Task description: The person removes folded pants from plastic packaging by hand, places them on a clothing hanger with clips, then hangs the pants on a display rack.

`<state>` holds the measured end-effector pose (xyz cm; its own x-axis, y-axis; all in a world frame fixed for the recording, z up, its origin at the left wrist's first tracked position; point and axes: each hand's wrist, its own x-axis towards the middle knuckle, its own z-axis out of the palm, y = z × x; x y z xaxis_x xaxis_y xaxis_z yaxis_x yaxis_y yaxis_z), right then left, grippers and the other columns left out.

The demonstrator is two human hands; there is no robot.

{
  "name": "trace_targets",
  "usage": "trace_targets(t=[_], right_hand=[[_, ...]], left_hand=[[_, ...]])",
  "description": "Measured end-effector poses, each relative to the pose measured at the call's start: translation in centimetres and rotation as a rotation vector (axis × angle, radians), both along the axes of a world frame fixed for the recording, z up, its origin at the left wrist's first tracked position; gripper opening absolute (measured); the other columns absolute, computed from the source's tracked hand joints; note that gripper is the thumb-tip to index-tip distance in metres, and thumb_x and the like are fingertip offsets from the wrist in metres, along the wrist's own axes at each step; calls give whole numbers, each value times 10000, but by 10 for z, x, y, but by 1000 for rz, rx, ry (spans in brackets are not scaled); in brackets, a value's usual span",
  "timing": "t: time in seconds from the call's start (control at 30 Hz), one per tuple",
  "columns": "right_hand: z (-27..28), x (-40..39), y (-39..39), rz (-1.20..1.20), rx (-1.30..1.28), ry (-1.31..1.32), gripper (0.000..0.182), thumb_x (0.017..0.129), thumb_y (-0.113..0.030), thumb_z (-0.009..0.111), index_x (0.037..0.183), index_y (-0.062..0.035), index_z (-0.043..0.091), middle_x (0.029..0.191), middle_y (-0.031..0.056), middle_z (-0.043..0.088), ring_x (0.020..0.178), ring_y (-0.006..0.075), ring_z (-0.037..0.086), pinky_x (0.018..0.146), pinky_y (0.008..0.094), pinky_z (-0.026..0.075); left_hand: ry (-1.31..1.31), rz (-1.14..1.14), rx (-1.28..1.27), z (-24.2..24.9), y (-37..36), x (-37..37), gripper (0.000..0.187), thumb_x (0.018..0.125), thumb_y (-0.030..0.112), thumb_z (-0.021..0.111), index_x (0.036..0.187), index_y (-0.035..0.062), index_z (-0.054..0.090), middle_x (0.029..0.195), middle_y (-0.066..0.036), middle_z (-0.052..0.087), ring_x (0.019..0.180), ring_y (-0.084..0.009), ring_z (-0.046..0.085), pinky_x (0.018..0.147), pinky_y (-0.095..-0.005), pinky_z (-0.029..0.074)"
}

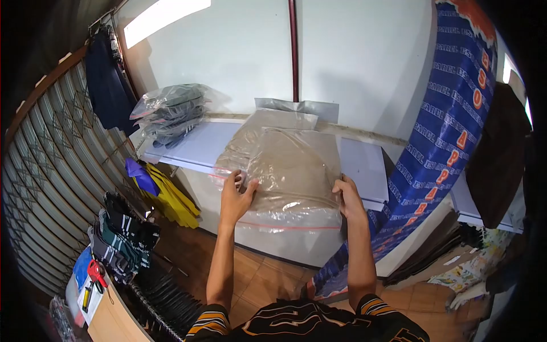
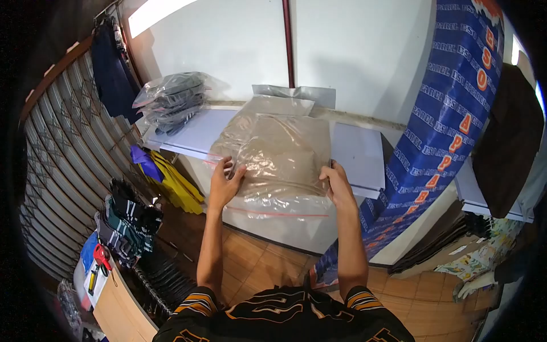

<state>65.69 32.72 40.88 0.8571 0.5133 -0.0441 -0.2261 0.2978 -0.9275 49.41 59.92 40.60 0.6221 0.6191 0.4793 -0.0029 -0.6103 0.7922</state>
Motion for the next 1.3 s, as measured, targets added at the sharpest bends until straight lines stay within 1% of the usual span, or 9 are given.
trace_targets(t=[0.03,0.1,0.13,0.23,0.43,0.7,0.9,1.1,1.3], right_hand=[[-3,-8,-10,38,18,42,474,777,-105,621,1225,12,522,969,55,580,895,170,587,778,299,520],[-1,-31,-23,17,-11,-3,559,777,-92,629,1304,17,482,1089,84,586,1009,193,572,871,298,481],[1,-44,-30,-3,-36,-57,646,776,-79,638,1384,22,441,1209,113,592,1123,217,557,964,298,441],[-7,-72,-59,19,-156,-245,705,797,-67,628,1453,-3,380,1335,115,553,1215,208,515,1043,305,374],[-27,-138,-124,213,-218,-375,737,790,-56,596,1477,4,335,1368,141,518,1238,216,485,1061,306,348],[-88,-239,-182,483,-327,-446,652,752,-42,599,1385,6,451,1244,142,610,1136,212,554,1002,319,398],[-116,-330,-168,854,-226,-353,704,745,-1,616,1421,21,420,1309,129,572,1192,200,516,1038,311,364],[-113,-452,-139,1191,-123,-318,628,772,31,583,1386,16,451,1131,64,603,967,125,551,884,267,451],[-126,-569,-126,1369,-92,-214,651,775,38,597,1406,3,441,1218,82,601,1056,144,562,932,275,443]], left_hand=[[9,1,-4,-5,-6,-5,657,820,374,768,1270,-46,538,1157,-247,609,1024,-316,633,832,-384,519],[102,-124,-391,-11,-21,-20,656,828,342,776,1265,-78,527,1050,-190,658,903,-221,651,744,-316,525],[58,-210,-424,-9,-33,-29,582,852,264,766,1239,-105,536,907,-99,673,792,-136,627,680,-263,507],[107,-315,-532,-20,-58,-62,473,872,196,739,1220,-74,566,876,-63,674,750,-101,604,664,-246,493],[-117,-109,-337,-34,-176,-168,355,866,127,719,1161,-37,608,949,-69,684,824,-113,598,755,-270,491],[57,251,-370,-87,-309,-329,410,846,118,727,1206,-25,590,1013,-117,694,919,-150,622,848,-295,488],[89,569,-406,-96,-382,-455,411,843,102,728,1209,-23,587,989,-127,694,896,-157,632,820,-299,498],[65,917,-382,-97,-442,-583,435,837,126,736,1200,-56,582,1024,-159,698,930,-188,652,849,-310,502],[65,1039,-351,-101,-478,-693,392,850,140,721,1175,-42,599,1013,-107,683,889,-149,619,809,-293,503]])
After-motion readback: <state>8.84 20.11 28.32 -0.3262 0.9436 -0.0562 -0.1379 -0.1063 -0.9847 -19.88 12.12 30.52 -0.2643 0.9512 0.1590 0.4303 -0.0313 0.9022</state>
